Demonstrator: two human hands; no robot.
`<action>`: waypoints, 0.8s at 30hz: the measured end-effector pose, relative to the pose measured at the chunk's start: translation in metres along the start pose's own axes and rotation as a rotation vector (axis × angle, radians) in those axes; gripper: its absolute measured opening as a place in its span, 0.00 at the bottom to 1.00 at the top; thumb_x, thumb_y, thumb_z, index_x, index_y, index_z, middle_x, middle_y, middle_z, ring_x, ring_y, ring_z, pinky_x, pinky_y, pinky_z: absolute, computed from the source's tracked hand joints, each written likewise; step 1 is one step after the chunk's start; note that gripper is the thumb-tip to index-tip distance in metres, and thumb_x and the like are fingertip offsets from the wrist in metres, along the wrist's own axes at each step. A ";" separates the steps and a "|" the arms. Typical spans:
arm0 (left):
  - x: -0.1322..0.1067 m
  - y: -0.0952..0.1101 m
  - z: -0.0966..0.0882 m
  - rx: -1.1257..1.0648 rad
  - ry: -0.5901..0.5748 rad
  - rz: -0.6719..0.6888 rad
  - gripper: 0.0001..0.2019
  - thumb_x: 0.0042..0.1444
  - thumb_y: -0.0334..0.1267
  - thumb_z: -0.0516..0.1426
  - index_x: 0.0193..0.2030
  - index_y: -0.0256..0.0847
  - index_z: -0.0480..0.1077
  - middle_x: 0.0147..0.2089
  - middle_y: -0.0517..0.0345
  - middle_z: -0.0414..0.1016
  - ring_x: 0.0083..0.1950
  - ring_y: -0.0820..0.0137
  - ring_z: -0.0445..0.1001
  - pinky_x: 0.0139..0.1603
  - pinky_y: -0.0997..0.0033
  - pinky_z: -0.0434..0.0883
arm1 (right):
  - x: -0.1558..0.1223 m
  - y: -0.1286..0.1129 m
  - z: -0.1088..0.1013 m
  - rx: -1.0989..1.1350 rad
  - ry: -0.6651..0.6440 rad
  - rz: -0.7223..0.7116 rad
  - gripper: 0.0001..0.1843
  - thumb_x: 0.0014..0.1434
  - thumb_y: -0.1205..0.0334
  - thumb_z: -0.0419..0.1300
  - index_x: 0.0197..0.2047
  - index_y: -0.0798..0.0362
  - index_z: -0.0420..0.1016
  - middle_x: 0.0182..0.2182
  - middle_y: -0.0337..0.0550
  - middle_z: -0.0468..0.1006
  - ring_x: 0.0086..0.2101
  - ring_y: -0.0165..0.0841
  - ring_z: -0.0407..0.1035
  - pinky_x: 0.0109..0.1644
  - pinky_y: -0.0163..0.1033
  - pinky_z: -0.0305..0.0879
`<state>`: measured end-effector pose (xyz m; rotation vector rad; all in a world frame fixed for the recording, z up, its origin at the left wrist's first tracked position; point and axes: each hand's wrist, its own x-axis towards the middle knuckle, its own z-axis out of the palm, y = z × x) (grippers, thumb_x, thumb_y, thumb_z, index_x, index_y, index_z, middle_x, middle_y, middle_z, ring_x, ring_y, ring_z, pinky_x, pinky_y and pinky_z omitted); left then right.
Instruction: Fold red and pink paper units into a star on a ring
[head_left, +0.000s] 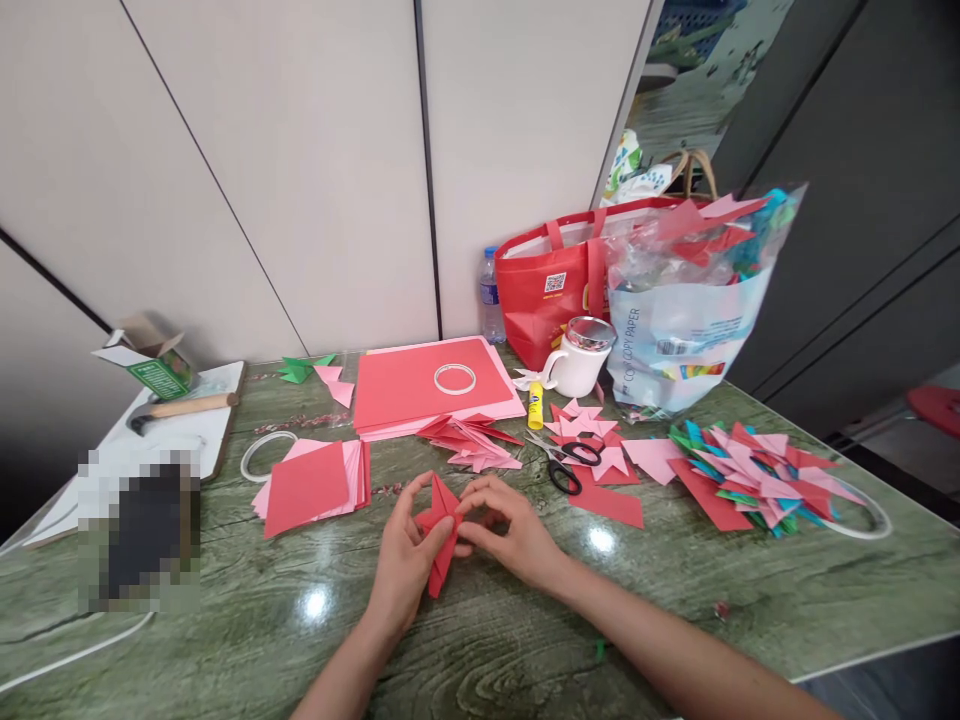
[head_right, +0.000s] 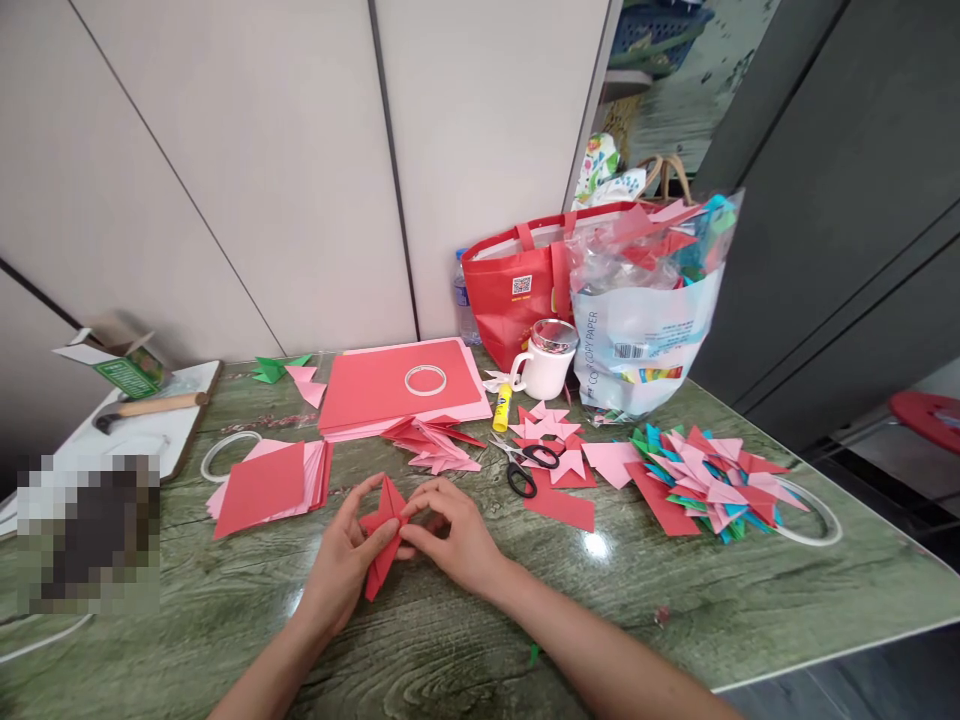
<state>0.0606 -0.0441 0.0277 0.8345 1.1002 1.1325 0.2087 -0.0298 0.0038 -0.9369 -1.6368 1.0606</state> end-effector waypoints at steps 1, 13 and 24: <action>0.000 0.001 0.000 -0.009 0.012 0.011 0.39 0.41 0.39 0.66 0.60 0.44 0.55 0.33 0.59 0.77 0.28 0.67 0.77 0.27 0.68 0.75 | 0.002 -0.001 -0.003 -0.027 0.042 -0.013 0.05 0.54 0.63 0.60 0.36 0.51 0.73 0.38 0.45 0.70 0.37 0.33 0.68 0.32 0.35 0.69; 0.003 0.007 -0.007 0.009 0.009 0.025 0.16 0.41 0.40 0.65 0.37 0.34 0.72 0.32 0.52 0.80 0.39 0.60 0.79 0.40 0.64 0.76 | 0.067 0.025 -0.070 -1.002 -0.119 -0.210 0.15 0.49 0.80 0.53 0.32 0.55 0.78 0.55 0.50 0.67 0.56 0.47 0.55 0.56 0.52 0.57; 0.004 0.037 -0.018 -0.027 0.040 0.080 0.17 0.41 0.38 0.66 0.39 0.34 0.71 0.36 0.51 0.80 0.36 0.59 0.79 0.35 0.67 0.77 | 0.040 -0.005 -0.047 -0.970 0.082 -0.334 0.14 0.57 0.74 0.49 0.41 0.55 0.73 0.45 0.51 0.75 0.45 0.40 0.67 0.48 0.45 0.66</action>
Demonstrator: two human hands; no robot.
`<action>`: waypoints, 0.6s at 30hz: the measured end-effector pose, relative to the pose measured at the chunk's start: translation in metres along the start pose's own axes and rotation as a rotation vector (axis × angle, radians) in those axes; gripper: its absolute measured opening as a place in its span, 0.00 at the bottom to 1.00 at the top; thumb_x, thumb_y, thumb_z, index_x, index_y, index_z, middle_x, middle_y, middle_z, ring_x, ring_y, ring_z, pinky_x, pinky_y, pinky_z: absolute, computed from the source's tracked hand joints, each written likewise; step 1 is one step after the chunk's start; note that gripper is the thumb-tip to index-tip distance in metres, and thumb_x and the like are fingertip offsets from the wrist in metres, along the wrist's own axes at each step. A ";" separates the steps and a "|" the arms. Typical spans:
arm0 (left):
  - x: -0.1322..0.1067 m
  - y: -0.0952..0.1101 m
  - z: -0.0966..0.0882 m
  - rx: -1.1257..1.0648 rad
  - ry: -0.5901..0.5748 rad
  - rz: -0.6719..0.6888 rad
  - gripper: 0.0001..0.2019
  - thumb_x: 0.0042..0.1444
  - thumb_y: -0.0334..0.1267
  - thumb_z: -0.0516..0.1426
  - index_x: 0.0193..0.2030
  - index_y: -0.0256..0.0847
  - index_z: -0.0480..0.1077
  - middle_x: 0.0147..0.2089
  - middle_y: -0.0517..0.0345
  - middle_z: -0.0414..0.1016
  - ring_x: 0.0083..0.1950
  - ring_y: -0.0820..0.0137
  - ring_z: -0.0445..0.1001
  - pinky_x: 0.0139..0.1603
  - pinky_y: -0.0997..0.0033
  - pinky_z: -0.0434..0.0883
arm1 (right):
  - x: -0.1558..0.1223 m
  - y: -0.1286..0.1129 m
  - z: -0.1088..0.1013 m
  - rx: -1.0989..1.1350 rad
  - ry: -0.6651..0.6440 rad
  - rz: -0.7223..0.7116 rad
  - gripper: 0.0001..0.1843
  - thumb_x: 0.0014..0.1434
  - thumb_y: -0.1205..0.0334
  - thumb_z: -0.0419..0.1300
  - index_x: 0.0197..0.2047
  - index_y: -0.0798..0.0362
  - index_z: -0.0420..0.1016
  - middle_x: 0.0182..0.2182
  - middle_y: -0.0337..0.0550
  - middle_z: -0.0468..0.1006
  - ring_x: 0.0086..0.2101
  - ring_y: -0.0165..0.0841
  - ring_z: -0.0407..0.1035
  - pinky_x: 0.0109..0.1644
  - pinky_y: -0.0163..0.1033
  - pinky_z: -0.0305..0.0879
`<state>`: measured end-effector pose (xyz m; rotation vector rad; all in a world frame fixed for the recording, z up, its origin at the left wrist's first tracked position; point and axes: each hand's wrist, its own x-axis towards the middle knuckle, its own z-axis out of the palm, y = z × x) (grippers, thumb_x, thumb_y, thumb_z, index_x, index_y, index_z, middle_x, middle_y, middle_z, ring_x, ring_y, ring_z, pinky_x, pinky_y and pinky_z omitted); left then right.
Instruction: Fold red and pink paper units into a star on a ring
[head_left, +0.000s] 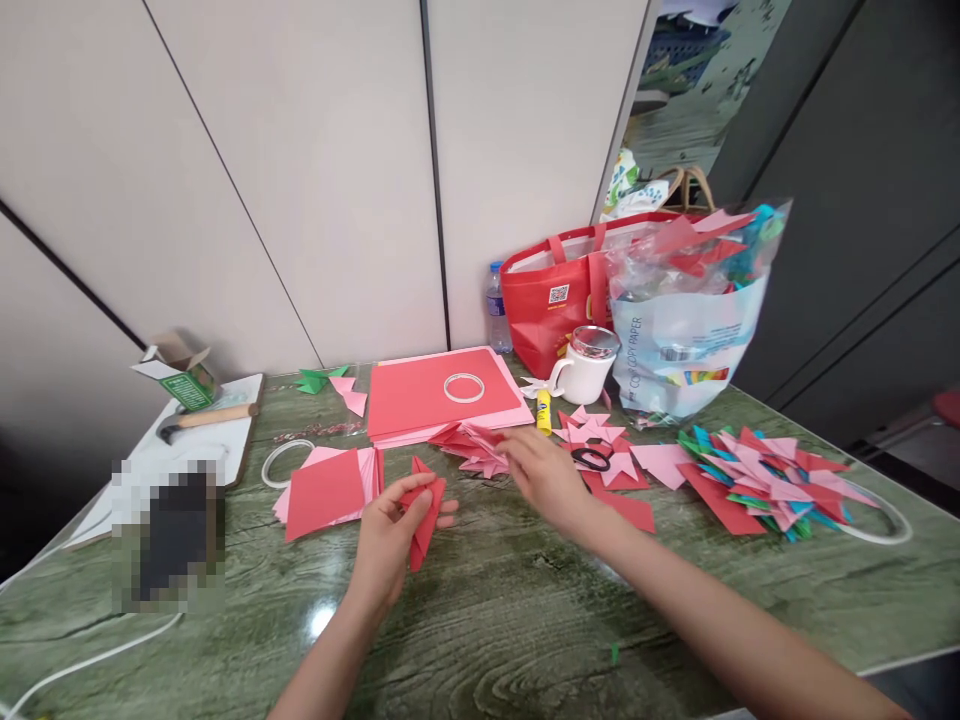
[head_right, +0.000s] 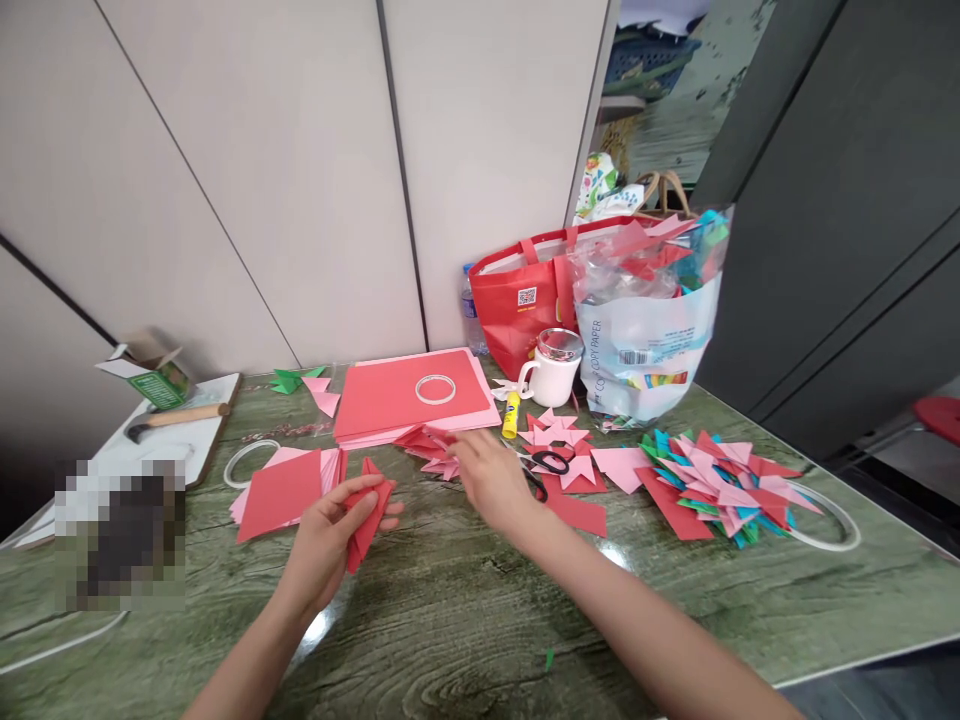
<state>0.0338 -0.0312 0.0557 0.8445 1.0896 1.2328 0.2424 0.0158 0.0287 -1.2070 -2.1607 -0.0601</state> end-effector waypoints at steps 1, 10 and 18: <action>0.003 -0.003 -0.002 -0.021 0.014 0.000 0.18 0.40 0.38 0.66 0.39 0.34 0.71 0.36 0.51 0.80 0.36 0.59 0.79 0.35 0.67 0.77 | -0.006 -0.009 -0.001 0.027 -0.044 -0.074 0.14 0.57 0.75 0.50 0.40 0.54 0.73 0.46 0.49 0.75 0.45 0.39 0.68 0.46 0.44 0.67; 0.017 -0.026 -0.013 -0.080 -0.032 -0.006 0.18 0.41 0.37 0.65 0.40 0.35 0.71 0.33 0.51 0.81 0.40 0.59 0.79 0.44 0.62 0.74 | 0.018 -0.005 0.009 0.396 -0.038 0.357 0.06 0.58 0.64 0.55 0.35 0.52 0.73 0.36 0.43 0.79 0.38 0.33 0.73 0.43 0.37 0.67; 0.014 -0.020 -0.012 -0.060 -0.054 0.001 0.22 0.41 0.36 0.66 0.46 0.37 0.69 0.33 0.53 0.80 0.38 0.61 0.79 0.43 0.65 0.75 | 0.048 0.039 0.053 0.466 -0.077 0.649 0.18 0.41 0.66 0.67 0.38 0.57 0.73 0.32 0.48 0.78 0.31 0.38 0.73 0.38 0.42 0.67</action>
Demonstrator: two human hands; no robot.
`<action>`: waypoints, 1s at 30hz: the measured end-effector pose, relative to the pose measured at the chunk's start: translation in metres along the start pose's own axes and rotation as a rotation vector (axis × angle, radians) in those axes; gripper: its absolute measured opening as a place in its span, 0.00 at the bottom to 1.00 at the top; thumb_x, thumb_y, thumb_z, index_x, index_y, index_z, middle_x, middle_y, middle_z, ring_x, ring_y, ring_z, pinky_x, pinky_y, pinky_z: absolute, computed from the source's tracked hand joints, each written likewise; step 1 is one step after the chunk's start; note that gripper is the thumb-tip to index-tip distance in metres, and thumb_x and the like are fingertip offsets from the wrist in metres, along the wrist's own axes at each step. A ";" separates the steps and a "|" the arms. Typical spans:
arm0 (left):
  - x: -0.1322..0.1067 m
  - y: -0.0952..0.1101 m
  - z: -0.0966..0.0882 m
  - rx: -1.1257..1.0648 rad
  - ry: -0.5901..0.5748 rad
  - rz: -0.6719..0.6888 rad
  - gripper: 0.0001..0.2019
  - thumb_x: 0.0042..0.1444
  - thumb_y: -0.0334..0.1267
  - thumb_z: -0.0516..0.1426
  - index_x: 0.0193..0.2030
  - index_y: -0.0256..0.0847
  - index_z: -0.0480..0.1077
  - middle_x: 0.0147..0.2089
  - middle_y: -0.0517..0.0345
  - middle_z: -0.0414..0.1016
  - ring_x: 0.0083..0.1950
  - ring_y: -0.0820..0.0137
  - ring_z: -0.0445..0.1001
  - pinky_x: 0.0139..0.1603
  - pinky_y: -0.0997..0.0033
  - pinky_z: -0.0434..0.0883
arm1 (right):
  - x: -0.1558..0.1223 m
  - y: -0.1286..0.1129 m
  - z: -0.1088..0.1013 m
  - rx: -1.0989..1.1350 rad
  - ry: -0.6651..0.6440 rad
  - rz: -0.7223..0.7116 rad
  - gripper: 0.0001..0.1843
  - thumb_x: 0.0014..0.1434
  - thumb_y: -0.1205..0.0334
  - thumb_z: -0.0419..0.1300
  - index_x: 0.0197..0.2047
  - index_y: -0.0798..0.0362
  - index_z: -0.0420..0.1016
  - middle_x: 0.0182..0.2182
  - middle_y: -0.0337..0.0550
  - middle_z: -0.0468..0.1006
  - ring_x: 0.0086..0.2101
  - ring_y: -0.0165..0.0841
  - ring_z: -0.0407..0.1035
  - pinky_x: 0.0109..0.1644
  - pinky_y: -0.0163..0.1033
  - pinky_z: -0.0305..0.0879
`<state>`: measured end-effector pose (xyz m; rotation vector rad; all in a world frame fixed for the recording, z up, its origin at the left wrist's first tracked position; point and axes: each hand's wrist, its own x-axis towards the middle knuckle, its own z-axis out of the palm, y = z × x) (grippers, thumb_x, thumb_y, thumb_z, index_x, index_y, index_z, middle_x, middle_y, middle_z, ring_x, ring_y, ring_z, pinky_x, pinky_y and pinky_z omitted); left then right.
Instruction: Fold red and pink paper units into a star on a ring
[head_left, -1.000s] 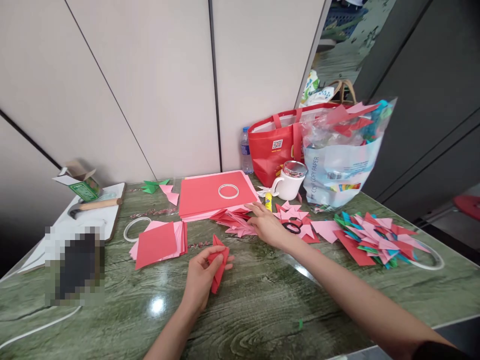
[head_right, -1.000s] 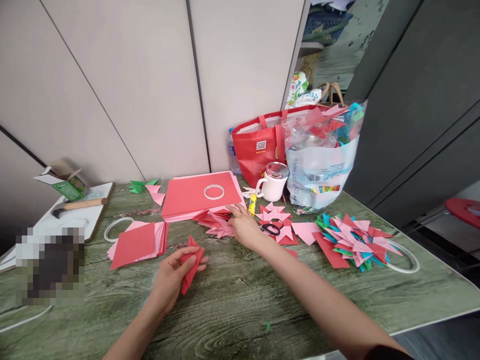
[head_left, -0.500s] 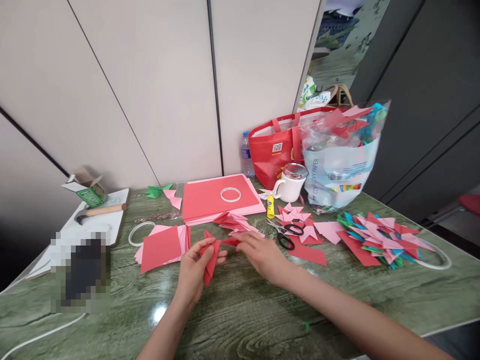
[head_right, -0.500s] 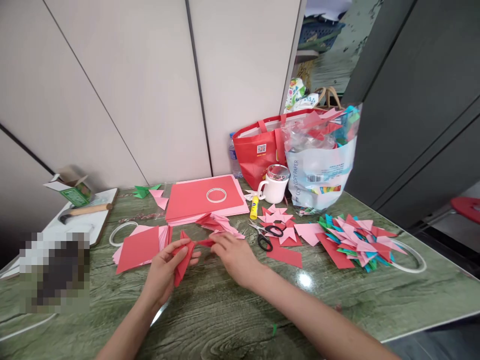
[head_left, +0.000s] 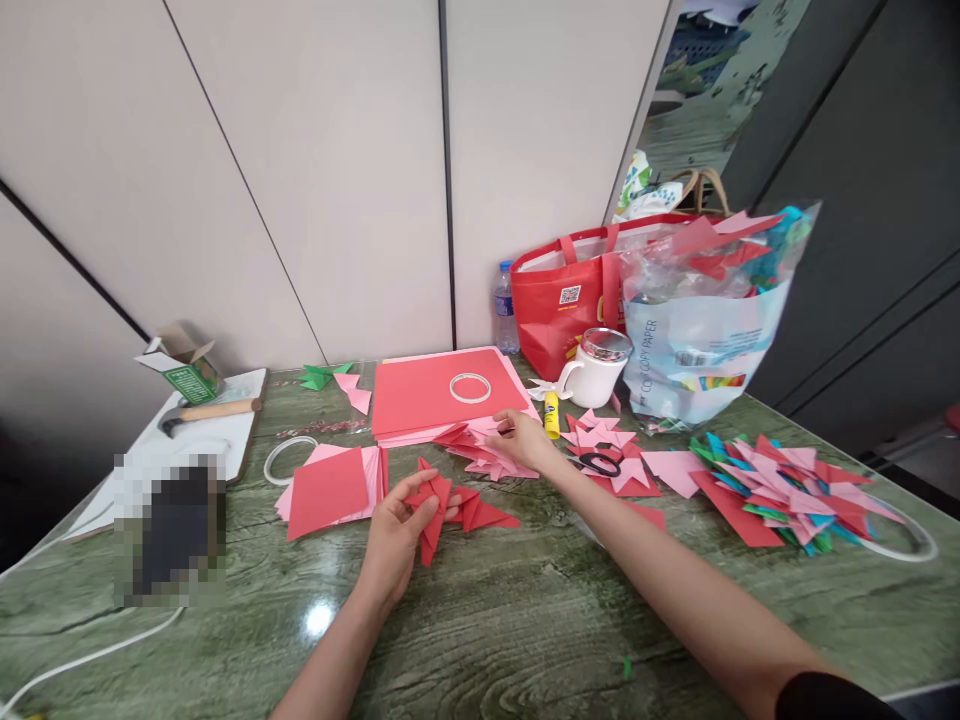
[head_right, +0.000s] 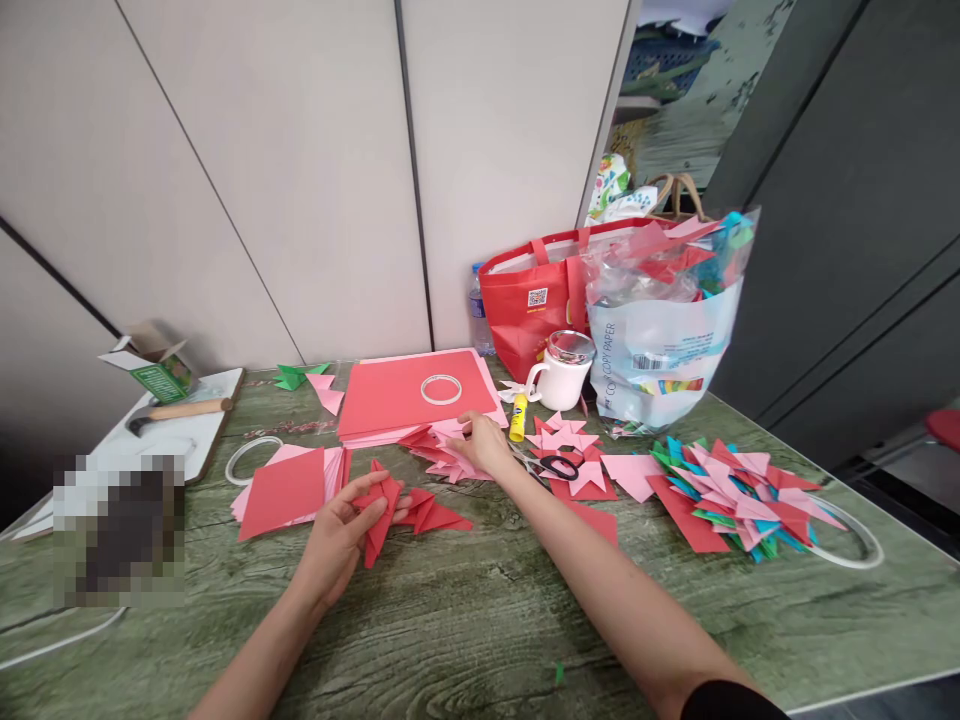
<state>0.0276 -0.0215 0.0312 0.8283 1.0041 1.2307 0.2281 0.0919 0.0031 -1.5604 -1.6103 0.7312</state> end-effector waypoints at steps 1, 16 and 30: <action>0.000 0.000 0.000 0.003 -0.002 0.005 0.23 0.42 0.36 0.65 0.47 0.37 0.68 0.34 0.53 0.80 0.39 0.61 0.79 0.42 0.65 0.75 | 0.001 0.003 0.003 0.034 -0.005 0.024 0.20 0.39 0.67 0.68 0.38 0.57 0.73 0.33 0.47 0.77 0.30 0.36 0.73 0.37 0.41 0.67; -0.006 -0.004 0.009 -0.046 -0.001 0.032 0.24 0.43 0.35 0.64 0.47 0.41 0.62 0.38 0.55 0.76 0.38 0.62 0.79 0.41 0.62 0.75 | -0.079 -0.033 -0.020 0.856 -0.186 0.191 0.18 0.40 0.53 0.69 0.30 0.54 0.69 0.25 0.37 0.75 0.24 0.29 0.69 0.27 0.34 0.66; -0.010 -0.004 0.013 0.017 -0.061 0.020 0.27 0.44 0.35 0.64 0.48 0.46 0.55 0.27 0.66 0.74 0.25 0.75 0.73 0.27 0.79 0.69 | -0.104 -0.035 0.015 0.790 -0.169 0.059 0.17 0.45 0.58 0.67 0.38 0.53 0.71 0.35 0.42 0.77 0.34 0.32 0.71 0.38 0.37 0.68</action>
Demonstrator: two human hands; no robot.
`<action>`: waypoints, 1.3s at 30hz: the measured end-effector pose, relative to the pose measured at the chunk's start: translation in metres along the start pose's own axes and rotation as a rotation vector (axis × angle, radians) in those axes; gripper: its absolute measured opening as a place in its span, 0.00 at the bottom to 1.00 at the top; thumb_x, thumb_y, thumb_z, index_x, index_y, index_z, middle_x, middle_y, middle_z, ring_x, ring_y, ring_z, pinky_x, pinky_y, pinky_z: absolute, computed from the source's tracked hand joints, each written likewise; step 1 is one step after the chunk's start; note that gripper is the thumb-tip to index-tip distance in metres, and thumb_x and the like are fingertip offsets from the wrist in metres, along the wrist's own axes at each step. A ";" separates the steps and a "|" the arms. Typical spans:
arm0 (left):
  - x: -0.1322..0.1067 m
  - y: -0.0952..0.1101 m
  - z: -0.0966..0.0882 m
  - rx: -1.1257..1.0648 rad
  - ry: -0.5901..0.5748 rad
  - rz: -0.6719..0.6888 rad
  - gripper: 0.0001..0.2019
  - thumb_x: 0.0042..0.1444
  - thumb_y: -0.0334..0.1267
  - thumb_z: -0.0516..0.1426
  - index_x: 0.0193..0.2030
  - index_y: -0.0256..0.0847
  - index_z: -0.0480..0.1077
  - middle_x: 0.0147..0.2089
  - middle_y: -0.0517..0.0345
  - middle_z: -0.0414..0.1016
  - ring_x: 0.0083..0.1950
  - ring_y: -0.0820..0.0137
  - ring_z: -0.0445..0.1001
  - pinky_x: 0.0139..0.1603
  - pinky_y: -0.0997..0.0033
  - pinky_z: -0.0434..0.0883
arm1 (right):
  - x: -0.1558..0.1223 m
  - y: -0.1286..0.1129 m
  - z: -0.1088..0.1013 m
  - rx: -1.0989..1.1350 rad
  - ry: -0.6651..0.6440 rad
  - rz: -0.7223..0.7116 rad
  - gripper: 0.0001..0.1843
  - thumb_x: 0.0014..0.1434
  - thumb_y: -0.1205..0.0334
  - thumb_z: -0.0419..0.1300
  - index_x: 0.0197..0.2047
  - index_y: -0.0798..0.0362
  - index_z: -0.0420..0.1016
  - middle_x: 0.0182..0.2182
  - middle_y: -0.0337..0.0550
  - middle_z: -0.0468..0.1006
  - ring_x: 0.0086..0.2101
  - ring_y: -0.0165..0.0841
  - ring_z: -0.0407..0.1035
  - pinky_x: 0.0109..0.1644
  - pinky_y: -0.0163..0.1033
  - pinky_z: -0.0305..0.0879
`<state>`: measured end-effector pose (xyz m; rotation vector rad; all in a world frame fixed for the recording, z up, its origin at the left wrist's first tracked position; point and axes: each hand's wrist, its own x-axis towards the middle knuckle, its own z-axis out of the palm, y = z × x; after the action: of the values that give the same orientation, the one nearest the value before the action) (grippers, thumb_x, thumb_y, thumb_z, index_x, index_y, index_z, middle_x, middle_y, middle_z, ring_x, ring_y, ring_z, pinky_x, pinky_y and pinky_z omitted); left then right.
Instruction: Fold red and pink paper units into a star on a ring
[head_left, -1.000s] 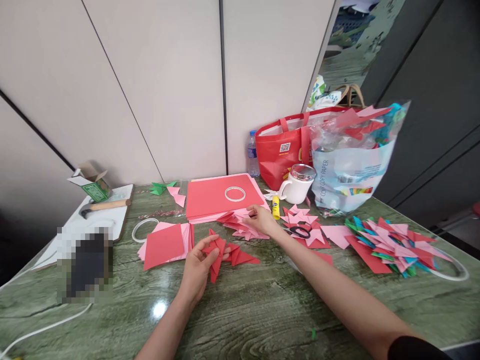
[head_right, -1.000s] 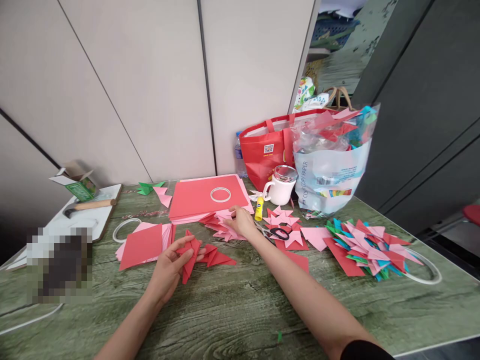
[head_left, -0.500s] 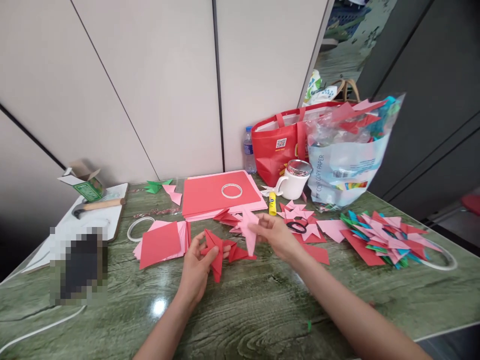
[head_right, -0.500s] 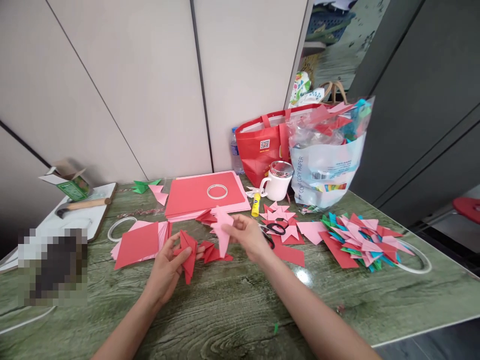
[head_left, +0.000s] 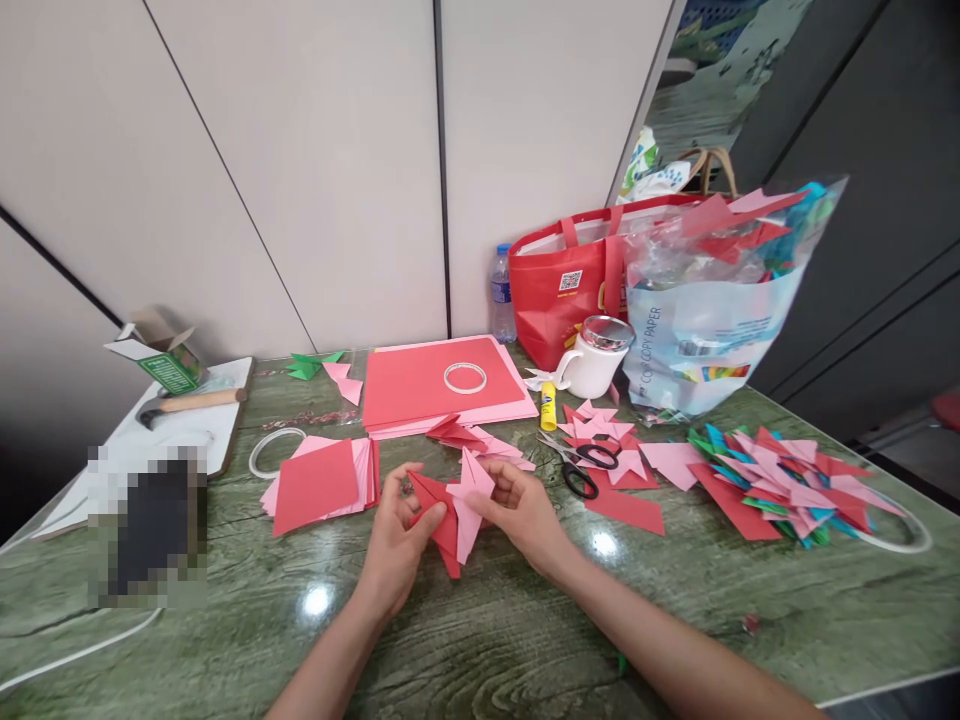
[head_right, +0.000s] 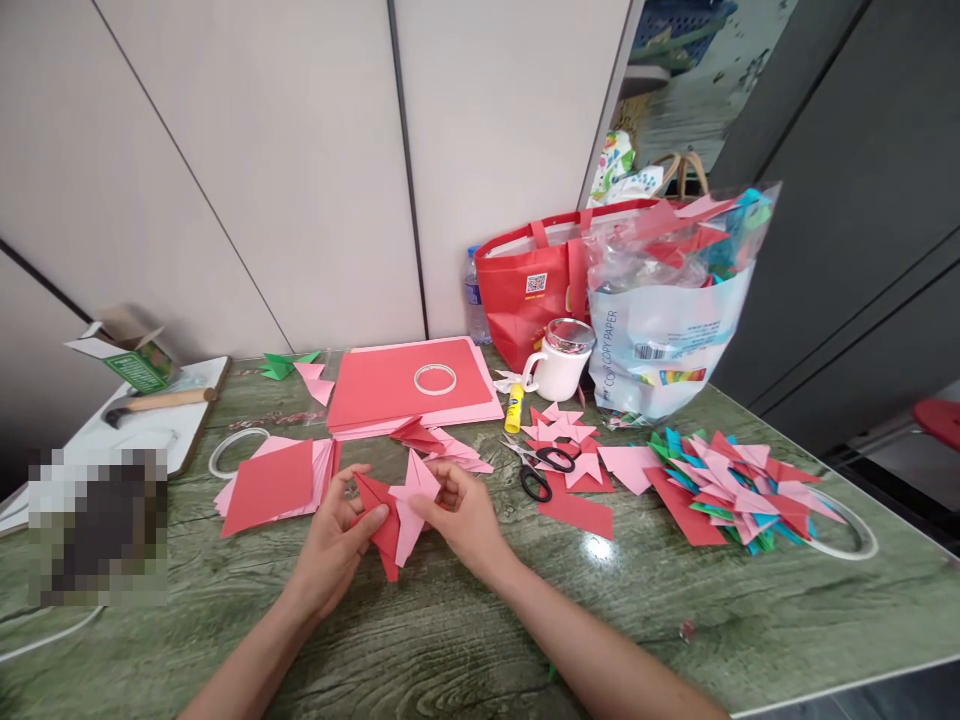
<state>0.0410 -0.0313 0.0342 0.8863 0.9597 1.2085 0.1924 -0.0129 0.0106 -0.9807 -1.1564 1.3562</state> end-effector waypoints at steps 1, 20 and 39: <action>0.000 0.000 0.000 0.007 -0.002 0.003 0.27 0.44 0.36 0.64 0.48 0.46 0.55 0.27 0.66 0.74 0.25 0.75 0.72 0.27 0.79 0.69 | -0.001 0.000 0.001 -0.016 -0.004 -0.001 0.17 0.45 0.57 0.66 0.38 0.54 0.71 0.35 0.41 0.77 0.33 0.32 0.71 0.38 0.37 0.68; 0.001 0.001 0.000 -0.047 0.034 0.005 0.26 0.43 0.37 0.65 0.44 0.46 0.55 0.27 0.66 0.75 0.25 0.73 0.74 0.27 0.77 0.70 | -0.006 0.000 0.003 0.015 -0.025 0.009 0.13 0.46 0.60 0.64 0.35 0.53 0.69 0.33 0.41 0.76 0.32 0.32 0.70 0.37 0.36 0.68; 0.002 0.000 0.000 0.001 0.080 -0.020 0.28 0.40 0.37 0.66 0.45 0.44 0.57 0.25 0.66 0.75 0.23 0.74 0.73 0.26 0.78 0.69 | -0.009 -0.003 0.003 -0.093 -0.029 -0.045 0.10 0.48 0.63 0.62 0.36 0.53 0.69 0.32 0.39 0.75 0.32 0.31 0.69 0.35 0.34 0.67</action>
<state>0.0418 -0.0290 0.0337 0.8329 1.0313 1.2342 0.1914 -0.0224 0.0141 -0.9983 -1.2662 1.2942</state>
